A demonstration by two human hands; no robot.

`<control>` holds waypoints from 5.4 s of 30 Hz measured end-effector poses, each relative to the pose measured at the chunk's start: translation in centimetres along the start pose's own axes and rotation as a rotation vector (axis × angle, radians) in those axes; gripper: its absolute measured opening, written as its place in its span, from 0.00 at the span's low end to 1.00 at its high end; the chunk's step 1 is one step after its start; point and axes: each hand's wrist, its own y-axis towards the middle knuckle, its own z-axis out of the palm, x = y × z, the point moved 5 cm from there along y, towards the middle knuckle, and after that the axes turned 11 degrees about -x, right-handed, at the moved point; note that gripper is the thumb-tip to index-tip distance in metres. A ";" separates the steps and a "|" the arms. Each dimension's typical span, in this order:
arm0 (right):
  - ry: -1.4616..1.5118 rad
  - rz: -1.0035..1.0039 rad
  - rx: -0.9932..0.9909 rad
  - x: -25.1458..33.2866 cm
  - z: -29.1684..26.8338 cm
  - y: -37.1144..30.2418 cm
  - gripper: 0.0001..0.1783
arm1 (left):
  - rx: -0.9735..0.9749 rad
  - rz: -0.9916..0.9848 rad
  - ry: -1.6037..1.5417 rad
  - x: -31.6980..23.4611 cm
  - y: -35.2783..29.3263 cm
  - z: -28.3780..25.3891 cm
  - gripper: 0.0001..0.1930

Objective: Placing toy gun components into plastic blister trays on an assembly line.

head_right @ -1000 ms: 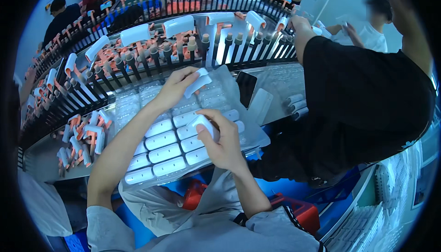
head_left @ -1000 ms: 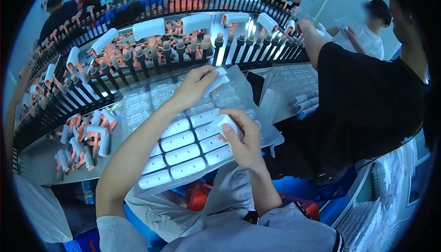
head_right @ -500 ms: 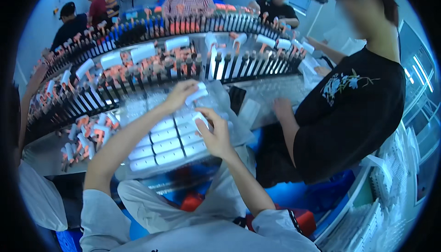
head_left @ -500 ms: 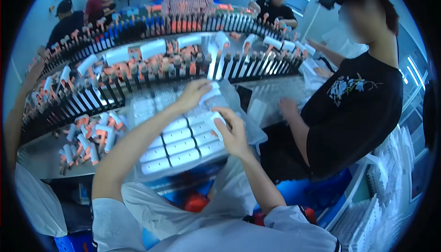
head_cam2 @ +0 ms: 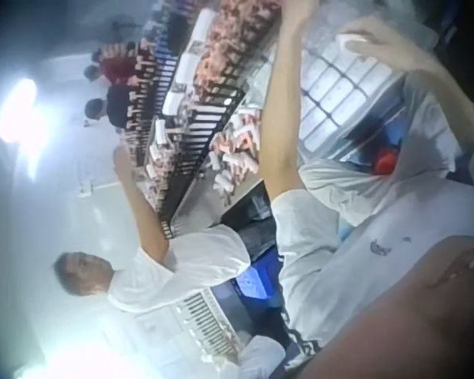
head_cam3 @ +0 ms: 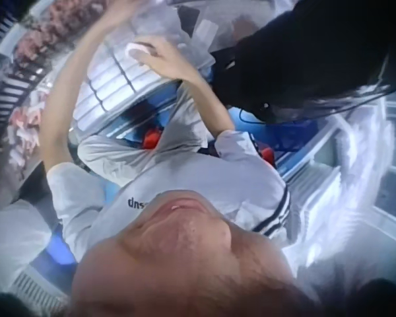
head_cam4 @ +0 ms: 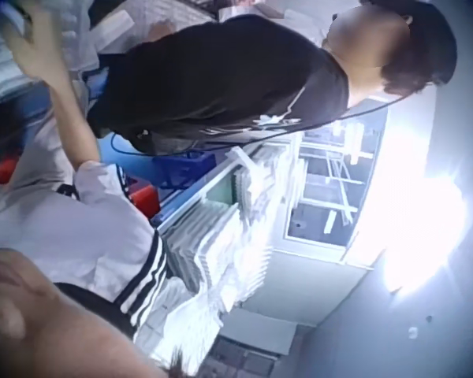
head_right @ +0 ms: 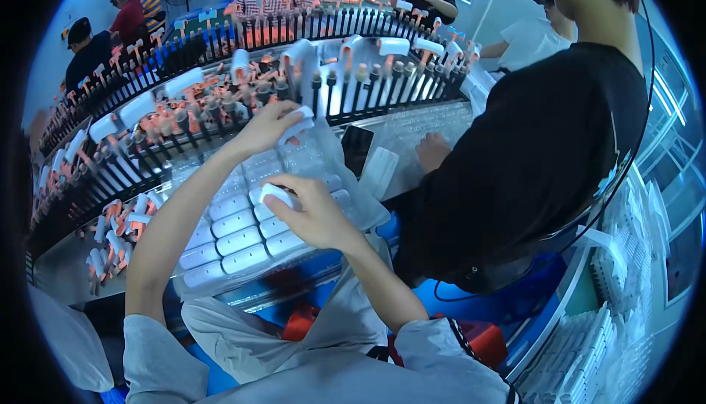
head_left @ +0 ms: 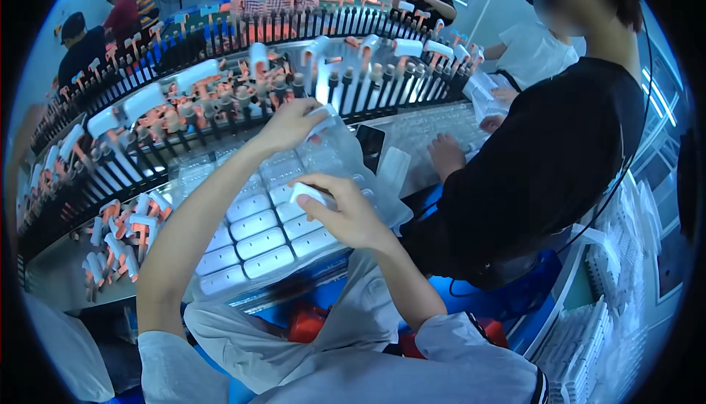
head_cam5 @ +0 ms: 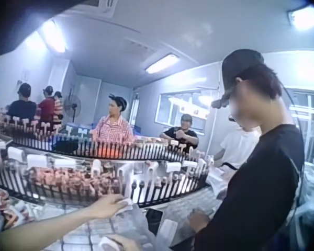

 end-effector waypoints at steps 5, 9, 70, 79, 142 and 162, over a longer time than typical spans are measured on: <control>-0.002 -0.117 -0.004 -2.2 0.8 1.4 0.18 | -0.041 0.068 -0.205 3.5 -0.8 1.2 0.17; 0.033 0.085 0.002 -1.7 -0.2 0.5 0.18 | -0.029 0.090 -0.229 1.9 -0.5 1.5 0.17; 0.174 0.069 0.025 -2.3 -0.1 1.1 0.18 | -0.016 0.029 -0.204 2.4 -1.2 1.1 0.18; 0.165 0.100 0.036 -2.1 -0.1 0.9 0.19 | 0.011 0.026 -0.197 1.5 -1.6 1.2 0.16; 0.133 0.026 0.051 -1.0 0.2 0.3 0.20 | 0.005 0.050 -0.221 1.8 -1.6 1.2 0.17; 0.120 0.023 0.036 -1.0 0.2 0.1 0.20 | 0.006 0.044 -0.207 1.6 -1.8 1.2 0.18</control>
